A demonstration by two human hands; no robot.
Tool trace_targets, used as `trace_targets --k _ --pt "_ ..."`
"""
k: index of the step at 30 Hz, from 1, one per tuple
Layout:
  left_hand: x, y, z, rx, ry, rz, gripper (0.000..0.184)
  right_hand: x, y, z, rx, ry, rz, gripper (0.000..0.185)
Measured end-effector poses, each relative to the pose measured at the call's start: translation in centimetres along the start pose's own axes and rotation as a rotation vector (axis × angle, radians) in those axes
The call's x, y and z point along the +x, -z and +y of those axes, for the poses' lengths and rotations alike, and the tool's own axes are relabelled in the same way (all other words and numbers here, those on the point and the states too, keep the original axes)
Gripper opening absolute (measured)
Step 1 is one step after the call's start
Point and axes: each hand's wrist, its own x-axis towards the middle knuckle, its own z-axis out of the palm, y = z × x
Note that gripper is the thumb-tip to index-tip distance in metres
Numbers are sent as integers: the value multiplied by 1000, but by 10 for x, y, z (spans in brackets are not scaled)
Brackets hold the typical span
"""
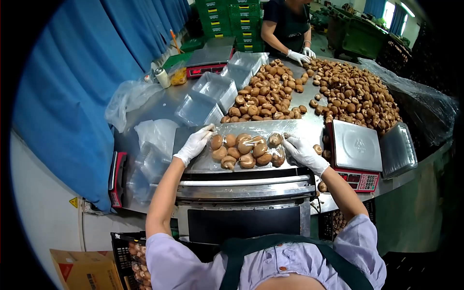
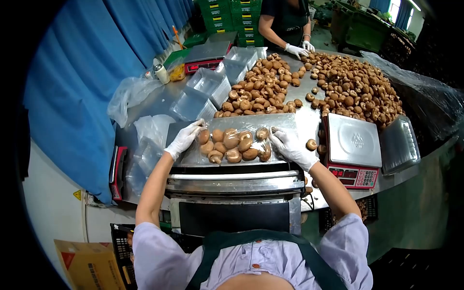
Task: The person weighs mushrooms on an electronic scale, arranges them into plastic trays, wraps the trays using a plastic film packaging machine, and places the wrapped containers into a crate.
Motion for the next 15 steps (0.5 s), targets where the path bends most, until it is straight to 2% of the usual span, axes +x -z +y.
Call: trace_targets --k 1,2,4,5,6,8,9,10,11,12,13,14,15 --pt "-4 3 5 -206 125 -73 31 -3 -3 -3 234 -109 34 27" --pt "-8 2 6 -208 131 -74 31 -5 -5 -6 468 -218 70 30" --pt "-16 4 27 -422 447 -114 47 -2 -3 -19 379 -187 137 29" --pt "-28 3 51 -795 745 -117 58 -2 -5 -25 595 -376 149 30" --pt "-36 0 53 -794 746 -113 58 -1 -5 -28 808 -566 160 32" --pt "-45 -1 55 -818 774 -94 63 4 -9 -7 799 -587 86 34" --pt "-47 5 76 -764 779 -87 54 4 -9 -13 587 -512 188 34" --pt "-47 2 70 -764 780 -85 54 4 -9 -20 372 -435 284 35" --pt "-47 -4 58 -598 800 -77 53 0 -7 -28 154 -312 349 37" --pt "-47 -7 50 -431 816 -70 52 -1 -9 -27 154 -310 346 37" --pt "-46 -13 53 -342 818 42 43 1 -14 -22 -45 -304 276 37" --pt "-44 -15 52 -342 815 45 43 4 -20 -14 -244 -296 208 36" --pt "-42 -16 50 -246 793 75 42 11 -31 11 -62 -410 61 47"
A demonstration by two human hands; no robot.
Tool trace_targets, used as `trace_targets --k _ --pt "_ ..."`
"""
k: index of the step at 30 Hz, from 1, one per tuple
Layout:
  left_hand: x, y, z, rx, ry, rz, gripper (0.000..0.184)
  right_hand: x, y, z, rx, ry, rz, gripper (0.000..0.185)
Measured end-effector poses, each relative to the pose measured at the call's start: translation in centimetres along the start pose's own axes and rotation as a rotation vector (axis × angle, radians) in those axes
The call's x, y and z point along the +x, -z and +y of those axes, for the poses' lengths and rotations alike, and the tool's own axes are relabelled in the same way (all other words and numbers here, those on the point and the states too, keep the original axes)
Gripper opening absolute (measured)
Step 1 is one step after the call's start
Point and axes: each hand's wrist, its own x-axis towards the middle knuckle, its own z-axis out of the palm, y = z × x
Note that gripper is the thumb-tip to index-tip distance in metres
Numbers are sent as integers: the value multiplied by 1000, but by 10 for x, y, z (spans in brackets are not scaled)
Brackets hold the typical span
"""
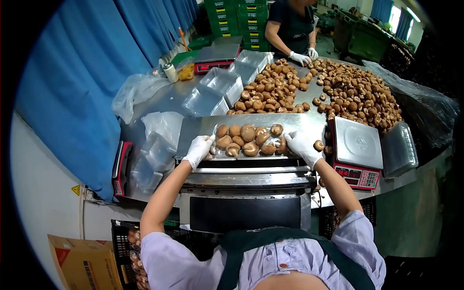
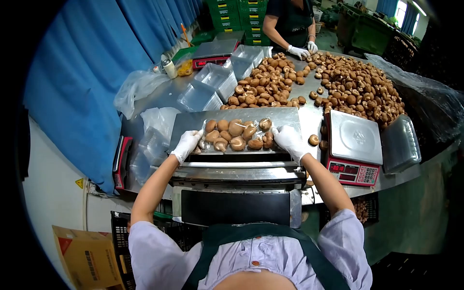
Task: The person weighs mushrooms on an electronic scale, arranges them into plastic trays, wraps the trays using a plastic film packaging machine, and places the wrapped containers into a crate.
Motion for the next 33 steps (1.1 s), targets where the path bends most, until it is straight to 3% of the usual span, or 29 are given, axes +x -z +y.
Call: trace_targets --k 3,5,7,8,9,10,14,17,21,23,25,27,29,30,33 --pt "-8 -7 4 40 -13 86 42 6 -17 20 203 4 49 37" --pt "1 -17 -22 -14 -275 248 40 -33 -1 0 341 2 49 36" --pt "-59 -21 -4 -226 -372 293 29 -78 11 -15 428 134 125 37" --pt "-94 -24 -3 -170 -448 344 26 -105 8 -13 374 208 204 34" --pt "-113 -34 -25 142 -825 597 22 -134 1 -8 320 279 281 32" --pt "-151 -40 -31 -129 -571 444 18 -164 -7 1 323 273 234 30" --pt "-233 -75 -117 11 -384 418 17 -256 -35 20 305 194 19 24" --pt "-253 -95 -122 3 -54 345 26 -267 -59 32 221 63 -79 27" --pt "-232 -91 -140 214 71 264 36 -243 -42 17 81 47 -273 34" --pt "-238 -88 -122 289 118 303 35 -238 -40 19 55 118 -282 34" --pt "-244 -85 -118 248 79 408 27 -233 -22 14 86 24 -307 33" --pt "-256 -74 -107 131 34 539 22 -234 14 -8 267 -199 -254 33" --pt "-271 -72 -115 165 19 579 22 -238 21 20 242 -49 -140 35" --pt "-281 -77 -122 208 33 516 23 -243 28 23 66 -79 -218 32" --pt "-300 -102 -154 389 118 212 21 -272 7 55 -29 -12 -344 29"
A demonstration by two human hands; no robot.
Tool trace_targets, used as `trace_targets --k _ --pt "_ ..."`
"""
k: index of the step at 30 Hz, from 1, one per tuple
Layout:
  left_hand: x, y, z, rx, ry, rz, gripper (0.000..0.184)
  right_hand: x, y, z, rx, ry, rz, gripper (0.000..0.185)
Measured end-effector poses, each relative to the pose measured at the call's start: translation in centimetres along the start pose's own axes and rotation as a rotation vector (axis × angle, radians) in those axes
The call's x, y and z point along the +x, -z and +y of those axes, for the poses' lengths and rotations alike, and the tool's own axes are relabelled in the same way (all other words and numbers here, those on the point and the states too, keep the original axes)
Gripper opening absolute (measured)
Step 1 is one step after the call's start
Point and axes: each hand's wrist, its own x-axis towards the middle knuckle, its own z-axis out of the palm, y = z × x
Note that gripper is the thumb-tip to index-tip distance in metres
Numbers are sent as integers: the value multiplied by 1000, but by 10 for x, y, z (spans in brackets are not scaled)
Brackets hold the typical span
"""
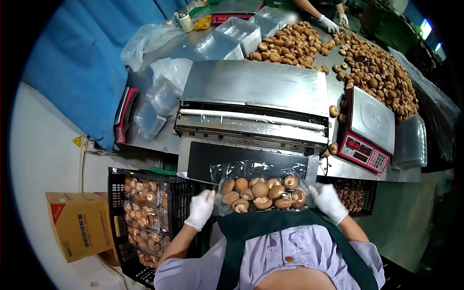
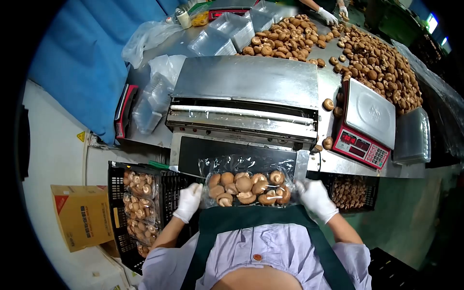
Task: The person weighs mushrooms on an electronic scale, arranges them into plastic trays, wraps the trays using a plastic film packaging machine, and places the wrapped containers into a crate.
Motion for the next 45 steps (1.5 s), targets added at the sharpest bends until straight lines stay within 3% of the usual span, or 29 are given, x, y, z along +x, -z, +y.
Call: trace_targets --k 2,3,4,5,6,18,21,22,24,25,27,29,30,33,35,36,37,40,42,44,45 --pt "-2 -41 -10 -1018 107 -294 19 2 -33 12 -40 67 -106 25" --pt "6 -42 -7 -867 -145 -334 19 8 -56 26 140 222 -1 26" --pt "13 -43 -2 -707 -392 -370 23 10 -63 14 778 67 7 23" --pt "6 -51 8 -688 -263 -207 22 11 -73 17 833 177 78 21" --pt "7 -55 14 -699 -243 -211 22 12 -80 18 887 287 150 20" --pt "-13 -24 26 -966 -206 -629 23 20 -98 9 1236 212 -50 15" --pt "-17 -21 28 -1004 -210 -712 23 36 5 -73 1063 423 -50 22" --pt "-17 -22 30 -1018 -209 -743 23 43 12 -68 1242 382 43 35" --pt "-16 -21 33 -1037 -215 -791 23 58 12 -69 1846 772 -390 44" --pt "-15 -21 36 -1045 -217 -815 23 62 12 -87 1725 1029 -651 53" --pt "-12 -20 44 -1068 -222 -860 24 69 -10 -134 1494 1299 -1080 63" --pt "-6 -20 57 -1086 -239 -910 24 54 -21 -136 1718 336 -1625 86" --pt "-4 -20 63 -1093 -239 -923 24 52 -29 -152 1786 271 -1759 75" --pt "9 -11 72 -1096 -204 -910 24 48 -36 -153 1793 258 -1800 72" --pt "29 1 67 -973 -219 -752 25 48 -42 -144 1804 237 -1754 69" --pt "39 15 55 -665 -476 -548 37 49 -45 -139 1809 230 -1718 68" --pt "41 46 62 -911 44 -634 35 50 -50 -131 1818 220 -1670 67" --pt "33 99 70 -1078 23 -588 37 52 -69 -106 1799 171 -1421 63" --pt "19 106 82 -665 -491 -444 48 58 -83 -90 1707 151 -1222 61" --pt "-15 124 122 -129 -607 -247 43 65 -97 -75 1550 177 -1014 59" --pt "-21 112 126 -79 -613 -87 40 70 -104 -68 1465 192 -928 58"
